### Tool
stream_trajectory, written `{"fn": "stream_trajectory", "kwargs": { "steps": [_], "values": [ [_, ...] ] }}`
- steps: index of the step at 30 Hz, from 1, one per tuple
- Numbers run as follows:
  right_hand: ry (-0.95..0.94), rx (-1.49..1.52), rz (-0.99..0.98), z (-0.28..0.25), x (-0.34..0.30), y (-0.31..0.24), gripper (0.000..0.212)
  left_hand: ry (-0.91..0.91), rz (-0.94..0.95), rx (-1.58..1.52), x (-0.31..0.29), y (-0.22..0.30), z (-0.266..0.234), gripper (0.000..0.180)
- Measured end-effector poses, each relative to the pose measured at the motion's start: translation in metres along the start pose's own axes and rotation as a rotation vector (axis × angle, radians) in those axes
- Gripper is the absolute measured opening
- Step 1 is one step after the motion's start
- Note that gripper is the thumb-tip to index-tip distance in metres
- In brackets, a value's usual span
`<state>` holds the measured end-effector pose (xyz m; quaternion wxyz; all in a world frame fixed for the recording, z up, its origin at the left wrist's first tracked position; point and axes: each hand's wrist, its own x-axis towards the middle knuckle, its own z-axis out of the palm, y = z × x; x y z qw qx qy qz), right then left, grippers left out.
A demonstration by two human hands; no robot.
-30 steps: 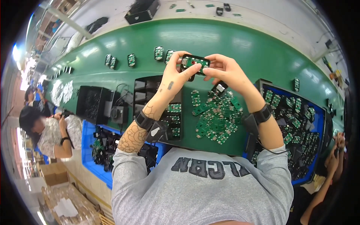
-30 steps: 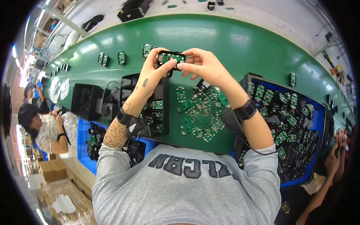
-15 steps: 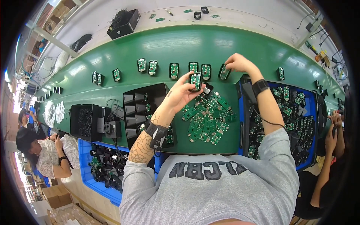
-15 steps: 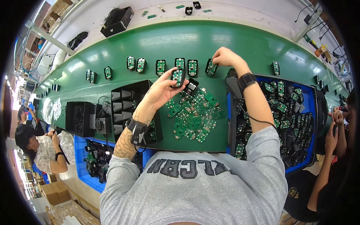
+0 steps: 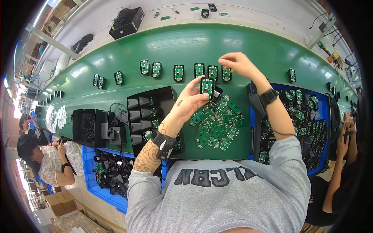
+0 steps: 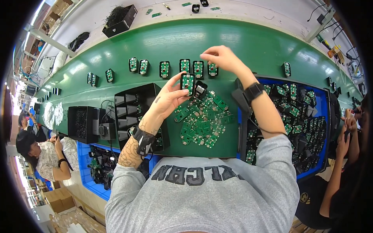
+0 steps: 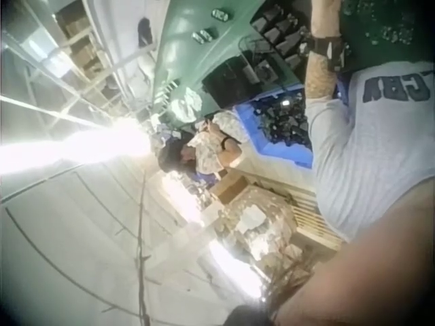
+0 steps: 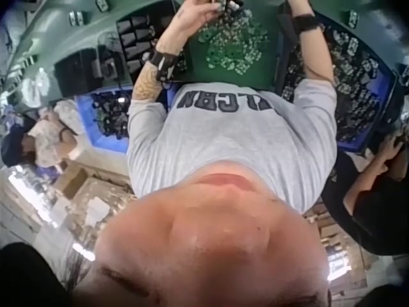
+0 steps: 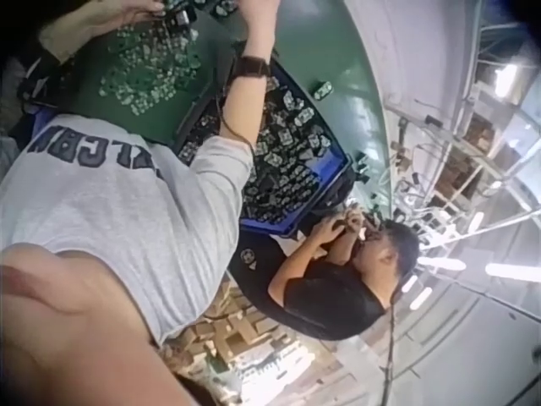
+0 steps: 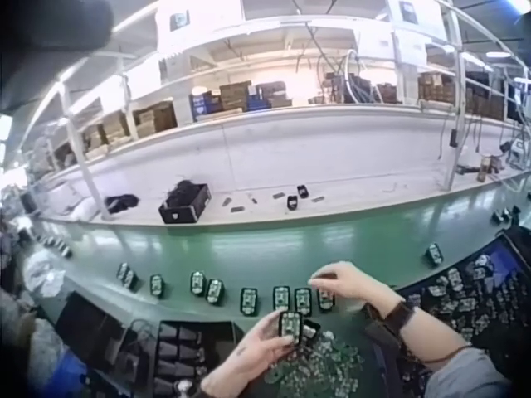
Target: The person picks up a circuit board and a black plastic housing, fits the board into the housing by hand, and places the assembled unit onto the green conveyor belt, repeating the process for several units.
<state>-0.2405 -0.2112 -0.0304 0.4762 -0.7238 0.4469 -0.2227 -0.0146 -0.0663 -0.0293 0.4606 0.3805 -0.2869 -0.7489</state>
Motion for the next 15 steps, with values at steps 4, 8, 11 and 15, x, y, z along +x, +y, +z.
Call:
{"fn": "stream_trajectory", "kwargs": {
  "steps": [4, 8, 11, 15],
  "values": [
    [-0.347, 0.142, 0.016, 0.020, -0.034, -0.035, 0.043, -0.018, 0.001, 0.036, -0.004, 0.001, 0.009, 0.075],
    [-0.270, 0.056, -0.053, 0.028, -0.037, -0.026, 0.049, -0.027, 0.096, 0.231, -0.006, 0.002, 0.018, 0.087],
    [-0.338, 0.298, -0.151, 0.030, -0.038, -0.013, 0.052, -0.100, 0.140, 0.277, -0.005, 0.002, 0.019, 0.095],
    [-0.295, 0.082, -0.103, 0.013, -0.041, -0.035, 0.044, 0.011, 0.223, 0.438, -0.015, -0.001, 0.028, 0.087]
  ]
}}
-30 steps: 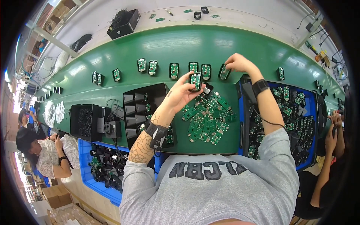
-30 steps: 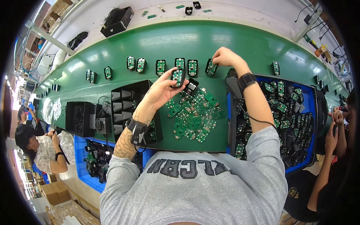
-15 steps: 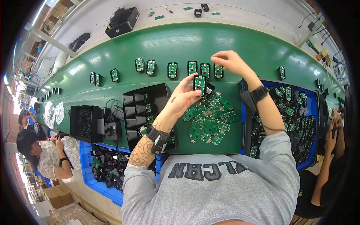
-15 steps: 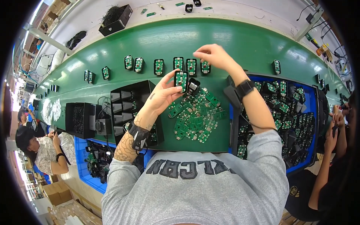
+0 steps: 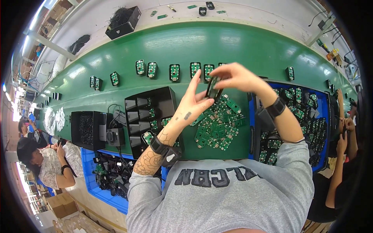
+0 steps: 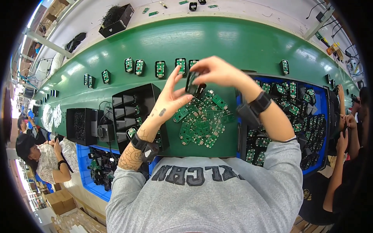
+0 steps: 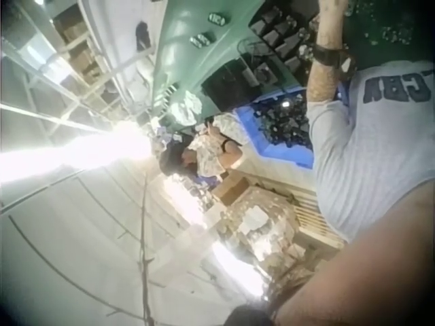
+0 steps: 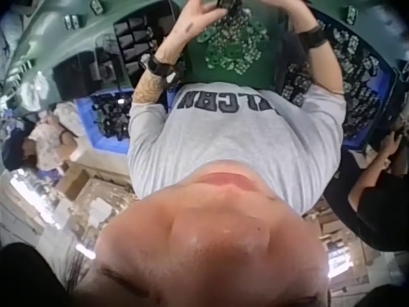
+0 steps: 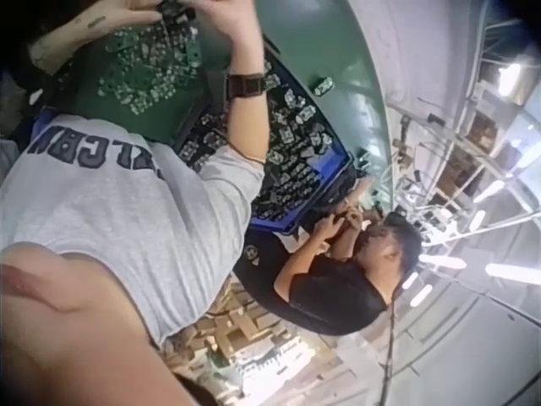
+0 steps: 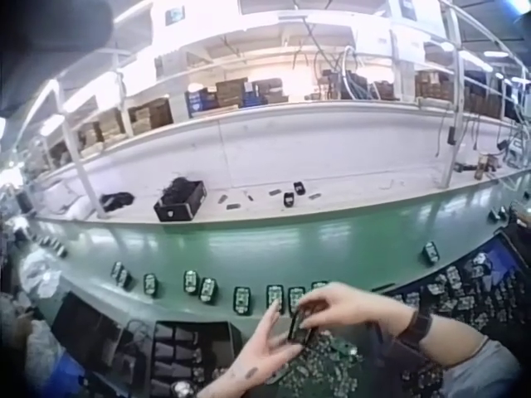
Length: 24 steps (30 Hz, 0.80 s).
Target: The person picks up a circuit board and a black plastic housing, fits the board into the housing by hand, and places the assembled unit onto the green conveyor belt, repeating the process for several units.
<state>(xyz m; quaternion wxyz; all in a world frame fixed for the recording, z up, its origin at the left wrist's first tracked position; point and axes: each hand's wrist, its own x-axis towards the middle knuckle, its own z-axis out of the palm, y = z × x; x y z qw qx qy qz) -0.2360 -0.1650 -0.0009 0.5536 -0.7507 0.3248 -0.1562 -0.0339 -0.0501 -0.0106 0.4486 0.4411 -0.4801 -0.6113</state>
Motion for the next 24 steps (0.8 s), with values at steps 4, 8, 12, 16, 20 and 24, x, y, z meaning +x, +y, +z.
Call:
{"fn": "stream_trajectory", "kwargs": {
  "steps": [4, 8, 12, 16, 20, 24],
  "values": [
    [0.324, -0.359, 0.154, -0.084, -0.002, 0.052, 0.040, 0.040, 0.137, 0.271, -0.018, 0.054, -0.002, 0.065],
    [0.121, -0.390, 0.459, -0.114, -0.006, 0.094, 0.036, 0.044, 0.091, 0.460, -0.047, 0.105, -0.028, 0.029],
    [-0.032, -0.294, 0.457, -0.098, 0.010, 0.103, 0.034, -0.048, -0.015, 0.976, -0.057, 0.095, -0.069, 0.024],
    [0.010, -0.346, 0.374, -0.093, 0.018, 0.112, 0.031, -0.246, 0.142, 1.286, -0.056, 0.042, -0.100, 0.032],
    [0.118, -0.481, 0.364, -0.087, 0.013, 0.097, 0.026, -0.498, -0.082, 1.397, -0.046, 0.018, -0.113, 0.042],
    [0.183, -0.599, 0.234, -0.089, 0.006, 0.111, 0.026, -0.638, -0.117, 1.464, -0.036, 0.021, -0.103, 0.063]
  ]
}}
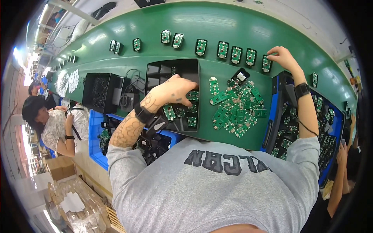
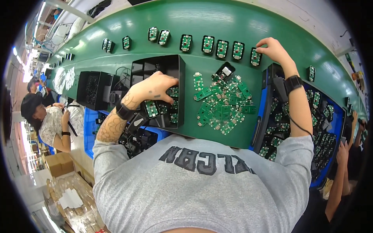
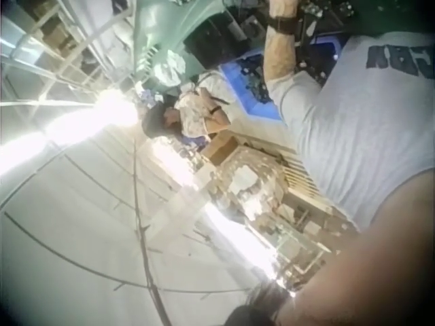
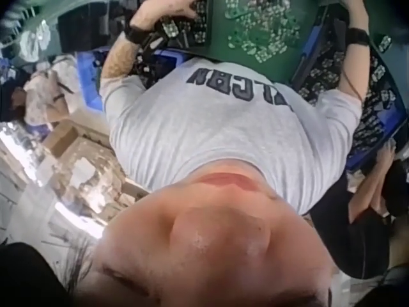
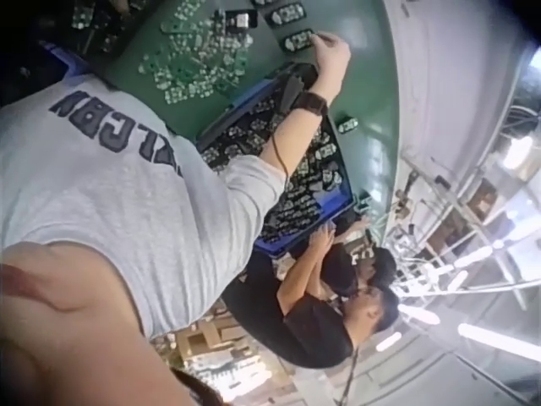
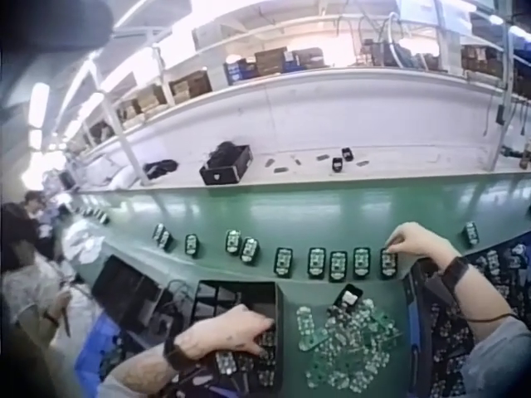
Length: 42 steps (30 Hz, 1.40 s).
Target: The person picks up a circuit board and a black plastic housing, fits the board into the housing by hand, and places the assembled unit onto the green conveyor belt, repeating the process for several units.
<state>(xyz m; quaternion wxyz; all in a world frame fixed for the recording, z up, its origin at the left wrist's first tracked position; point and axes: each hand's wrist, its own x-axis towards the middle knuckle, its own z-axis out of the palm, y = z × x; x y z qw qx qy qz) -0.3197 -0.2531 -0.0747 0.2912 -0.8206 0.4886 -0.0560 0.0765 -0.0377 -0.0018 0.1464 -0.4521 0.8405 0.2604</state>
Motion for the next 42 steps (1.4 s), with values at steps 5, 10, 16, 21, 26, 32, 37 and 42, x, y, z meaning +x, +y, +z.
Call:
{"fn": "stream_trajectory", "kwargs": {
  "steps": [5, 10, 16, 21, 26, 32, 37, 42],
  "values": [
    [0.178, 0.208, -0.077, -0.013, -0.022, -0.009, 0.027, -0.010, -0.038, 0.045, 0.006, 0.005, 0.011, 0.076],
    [0.133, 0.446, -0.074, -0.026, -0.053, -0.028, 0.028, -0.056, -0.023, -0.035, 0.011, 0.003, 0.006, 0.069],
    [0.110, 0.540, -0.159, -0.032, -0.081, -0.051, 0.029, -0.087, 0.001, -0.178, 0.014, -0.009, 0.009, 0.062],
    [0.103, 0.591, -0.204, -0.031, -0.097, -0.065, 0.027, -0.110, -0.027, -0.156, 0.010, -0.005, 0.001, 0.061],
    [0.133, 0.605, -0.213, -0.031, -0.109, -0.069, 0.027, 0.169, -0.027, -0.514, -0.010, -0.014, -0.021, 0.052],
    [0.075, 0.671, -0.241, -0.020, -0.111, -0.099, 0.027, 0.582, -0.122, -0.845, -0.022, -0.024, -0.022, 0.041],
    [-0.002, 0.876, -0.259, -0.004, -0.113, -0.161, 0.040, 0.619, -0.124, -1.142, 0.015, 0.046, -0.057, 0.040],
    [-0.032, 0.870, -0.331, 0.009, -0.096, -0.163, 0.045, 0.738, -0.035, -1.082, 0.054, 0.089, -0.056, 0.050]
  ]
}}
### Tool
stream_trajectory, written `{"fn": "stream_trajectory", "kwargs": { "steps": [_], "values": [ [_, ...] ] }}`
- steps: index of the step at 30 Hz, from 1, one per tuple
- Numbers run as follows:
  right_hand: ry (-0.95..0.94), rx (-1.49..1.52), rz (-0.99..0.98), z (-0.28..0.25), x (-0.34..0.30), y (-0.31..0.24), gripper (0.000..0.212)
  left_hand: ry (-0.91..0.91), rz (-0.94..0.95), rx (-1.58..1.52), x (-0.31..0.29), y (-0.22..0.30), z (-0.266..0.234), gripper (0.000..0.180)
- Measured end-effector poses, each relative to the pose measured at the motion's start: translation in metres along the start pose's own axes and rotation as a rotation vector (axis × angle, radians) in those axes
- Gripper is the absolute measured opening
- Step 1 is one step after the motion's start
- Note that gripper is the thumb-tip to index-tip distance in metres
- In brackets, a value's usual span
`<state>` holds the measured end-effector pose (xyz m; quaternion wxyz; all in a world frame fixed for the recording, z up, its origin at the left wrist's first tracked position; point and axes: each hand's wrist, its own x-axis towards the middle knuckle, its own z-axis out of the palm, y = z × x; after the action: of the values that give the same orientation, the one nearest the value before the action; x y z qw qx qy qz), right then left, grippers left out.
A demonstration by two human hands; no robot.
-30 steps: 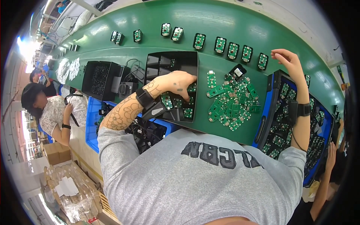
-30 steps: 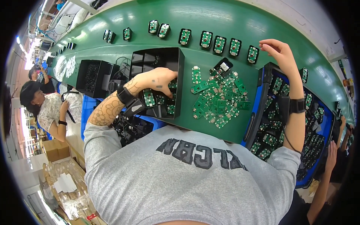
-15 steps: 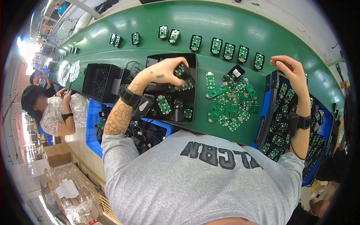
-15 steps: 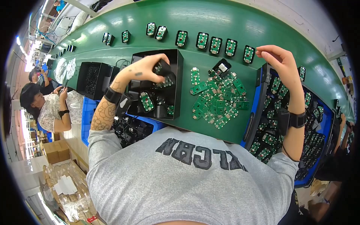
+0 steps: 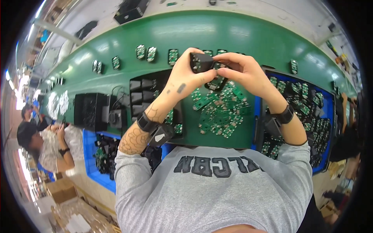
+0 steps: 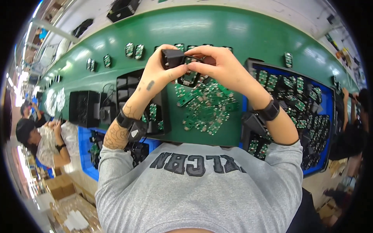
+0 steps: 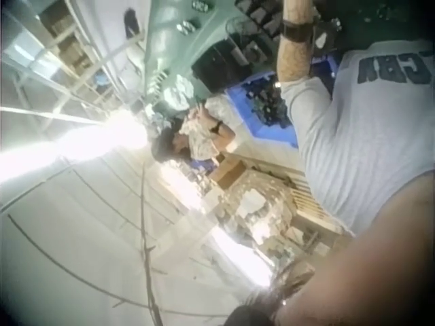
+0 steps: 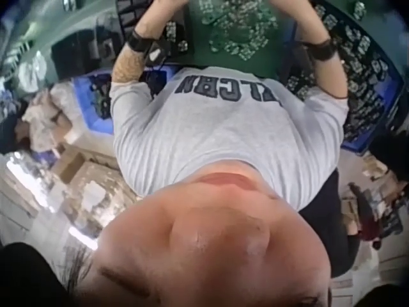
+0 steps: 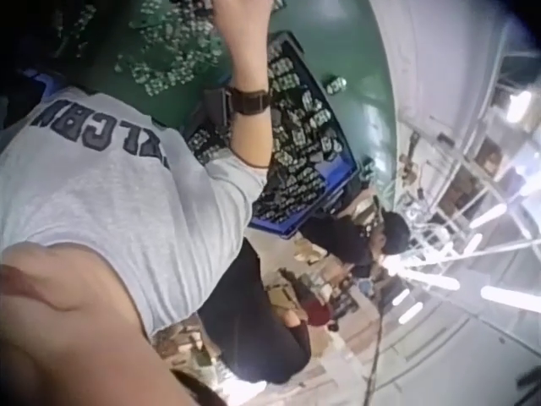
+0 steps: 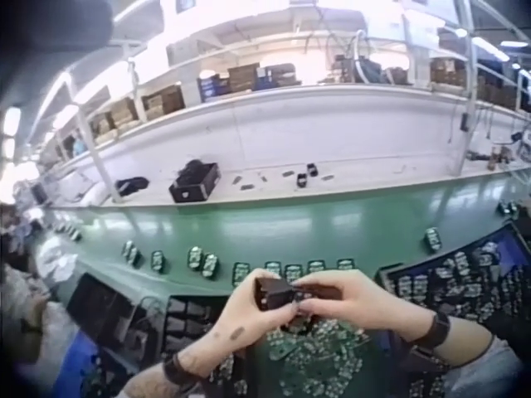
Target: The person picks up a circuit board and a black plastic housing, fits the board into the housing by hand, and places the assembled unit onto the green conveyor belt, repeating the process for several units.
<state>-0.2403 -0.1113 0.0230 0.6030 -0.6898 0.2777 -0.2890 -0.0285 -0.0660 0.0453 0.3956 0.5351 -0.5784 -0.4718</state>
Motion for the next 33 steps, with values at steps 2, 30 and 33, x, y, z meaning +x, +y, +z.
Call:
{"fn": "stream_trajectory", "kwargs": {
  "steps": [2, 30, 33],
  "values": [
    [0.077, -0.039, 0.025, -0.015, 0.000, 0.000, 0.042, 0.017, -0.026, 0.009, 0.000, -0.004, 0.000, 0.051],
    [0.248, -0.790, 0.137, -0.141, 0.021, 0.079, 0.033, -0.109, -0.395, -0.378, -0.019, -0.039, 0.023, 0.054],
    [0.029, -0.017, 0.370, -0.085, 0.013, 0.007, 0.034, -0.066, -0.298, -0.351, -0.010, -0.032, 0.039, 0.056]
  ]
}}
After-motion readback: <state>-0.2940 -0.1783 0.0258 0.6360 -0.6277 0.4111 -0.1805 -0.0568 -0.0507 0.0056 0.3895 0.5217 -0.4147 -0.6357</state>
